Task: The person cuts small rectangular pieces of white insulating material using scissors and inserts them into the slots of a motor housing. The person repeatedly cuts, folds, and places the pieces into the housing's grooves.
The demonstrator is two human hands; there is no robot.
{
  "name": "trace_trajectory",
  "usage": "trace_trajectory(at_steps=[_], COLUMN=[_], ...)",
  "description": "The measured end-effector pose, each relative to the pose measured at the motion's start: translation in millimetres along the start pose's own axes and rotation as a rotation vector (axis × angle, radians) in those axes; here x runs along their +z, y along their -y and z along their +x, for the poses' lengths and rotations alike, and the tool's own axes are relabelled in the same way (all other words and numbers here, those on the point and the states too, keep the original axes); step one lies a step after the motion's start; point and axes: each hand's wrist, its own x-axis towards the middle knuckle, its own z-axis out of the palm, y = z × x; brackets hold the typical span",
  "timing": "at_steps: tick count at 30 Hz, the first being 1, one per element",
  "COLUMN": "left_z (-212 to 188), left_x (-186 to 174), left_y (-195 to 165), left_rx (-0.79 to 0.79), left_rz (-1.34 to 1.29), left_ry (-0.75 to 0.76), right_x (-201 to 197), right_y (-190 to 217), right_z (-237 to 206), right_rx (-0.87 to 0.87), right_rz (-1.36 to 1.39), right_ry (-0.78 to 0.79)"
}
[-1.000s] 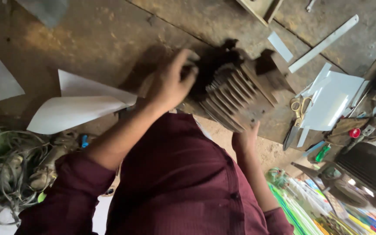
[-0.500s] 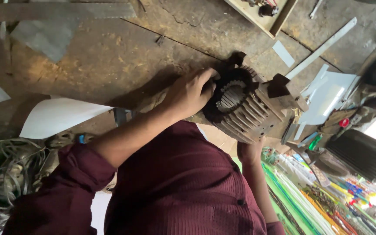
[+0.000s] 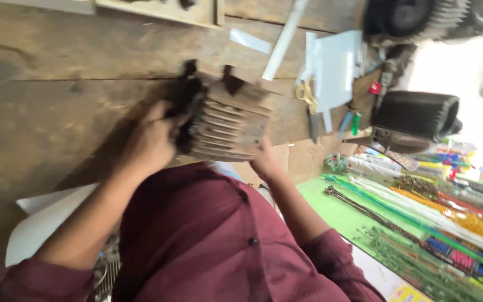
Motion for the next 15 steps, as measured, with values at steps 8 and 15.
trace_trajectory(at_steps=[8,15], left_z=[-25,-53], left_x=[17,56], left_y=[-53,-118], left_rx=[-0.298,-0.114], left_rz=[-0.223,-0.285], left_ry=[-0.296,-0.818], right_x=[-97,-161], right_y=[93,101], right_z=[60,106], right_rx=[-0.682,-0.779], right_rz=[-0.934,-1.274], right_ry=[-0.409,-0.479])
